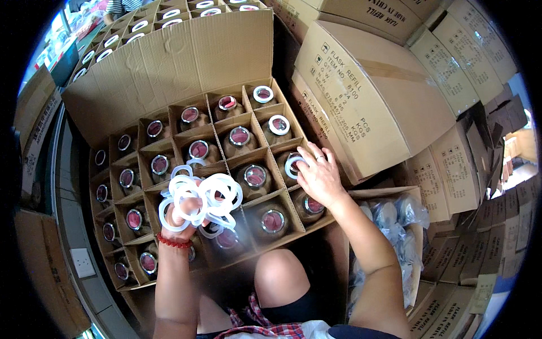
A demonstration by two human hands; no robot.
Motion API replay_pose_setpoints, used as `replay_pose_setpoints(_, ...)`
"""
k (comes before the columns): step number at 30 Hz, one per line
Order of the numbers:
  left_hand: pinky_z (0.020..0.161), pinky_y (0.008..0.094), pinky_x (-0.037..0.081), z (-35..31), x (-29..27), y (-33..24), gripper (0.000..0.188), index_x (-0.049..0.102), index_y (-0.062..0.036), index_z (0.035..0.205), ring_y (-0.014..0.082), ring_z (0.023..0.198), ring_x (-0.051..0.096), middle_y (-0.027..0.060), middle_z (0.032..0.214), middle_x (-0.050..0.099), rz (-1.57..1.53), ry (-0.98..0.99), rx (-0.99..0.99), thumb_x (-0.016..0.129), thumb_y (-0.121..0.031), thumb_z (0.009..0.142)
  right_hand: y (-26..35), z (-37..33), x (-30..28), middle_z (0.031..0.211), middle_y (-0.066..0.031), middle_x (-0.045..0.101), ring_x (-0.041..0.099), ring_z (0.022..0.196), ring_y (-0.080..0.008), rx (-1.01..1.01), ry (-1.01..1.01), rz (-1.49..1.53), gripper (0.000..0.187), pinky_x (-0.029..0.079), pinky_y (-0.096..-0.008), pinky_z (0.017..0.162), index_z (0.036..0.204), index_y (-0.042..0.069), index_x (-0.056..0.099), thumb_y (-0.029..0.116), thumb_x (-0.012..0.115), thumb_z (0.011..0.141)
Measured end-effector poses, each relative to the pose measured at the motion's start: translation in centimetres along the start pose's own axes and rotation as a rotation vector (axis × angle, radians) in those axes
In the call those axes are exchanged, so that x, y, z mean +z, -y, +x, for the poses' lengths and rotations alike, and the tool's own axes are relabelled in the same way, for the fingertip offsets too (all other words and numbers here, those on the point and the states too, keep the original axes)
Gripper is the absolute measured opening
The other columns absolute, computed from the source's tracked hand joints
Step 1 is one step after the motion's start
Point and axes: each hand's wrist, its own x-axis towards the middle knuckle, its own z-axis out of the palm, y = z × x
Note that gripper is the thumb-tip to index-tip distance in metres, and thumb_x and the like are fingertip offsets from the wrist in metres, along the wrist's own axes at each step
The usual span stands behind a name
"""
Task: The person sits on the floor and places white plastic rings onto the tops of small jars arranged in a cardboard box. The person picks up rings from a nearby box and places them one by one onto each jar.
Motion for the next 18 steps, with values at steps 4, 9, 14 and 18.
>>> replay_pose_setpoints(4,0.047,0.0278,0.053,-0.1,0.1,-0.3,0.053,0.054,-0.0023,0.112,0.0203,0.067,0.064,0.0128,0.092,0.063,-0.006,0.012,0.015,0.078,-0.021,0.069,-1.3,-0.5,1.0,0.118,-0.0091,0.059,0.05,0.117,-0.0281,0.055,0.029,0.193,0.02,0.039,-0.0426,0.096,0.095,0.005,0.065,0.018,0.064,0.081)
replay_pose_setpoints(9,0.051,0.0298,0.053,-0.1,-1.2,-0.1,0.064,0.051,-0.0065,0.118,0.0209,0.076,0.064,0.0111,0.099,0.062,0.004,0.059,-0.026,0.084,-0.03,0.068,-1.3,0.1,1.3,0.105,-0.0106,0.06,0.057,0.096,-0.0302,0.116,-0.038,0.334,0.017,0.046,-0.0392,0.087,0.094,0.003,0.063,0.011,0.064,0.08)
replay_pose_setpoints(14,0.05,0.0298,0.054,0.0,-1.0,0.0,0.061,0.051,-0.0066,0.118,0.0218,0.077,0.065,0.0115,0.099,0.063,0.023,0.055,-0.039,0.083,-0.027,0.071,-2.4,1.8,1.1,0.108,-0.0103,0.06,0.054,0.104,-0.0288,0.092,-0.058,0.224,0.017,0.044,-0.0415,0.091,0.091,0.001,0.062,0.013,0.065,0.078)
replay_pose_setpoints(18,0.049,0.0294,0.053,0.2,-1.1,-0.2,0.058,0.052,-0.0065,0.117,0.0215,0.076,0.065,0.0114,0.098,0.062,0.029,0.064,-0.031,0.082,-0.026,0.071,-1.7,2.4,1.2,0.112,-0.0085,0.058,0.051,0.109,-0.0251,0.069,0.049,0.114,0.02,0.039,-0.0415,0.095,0.091,0.003,0.065,0.016,0.067,0.075)
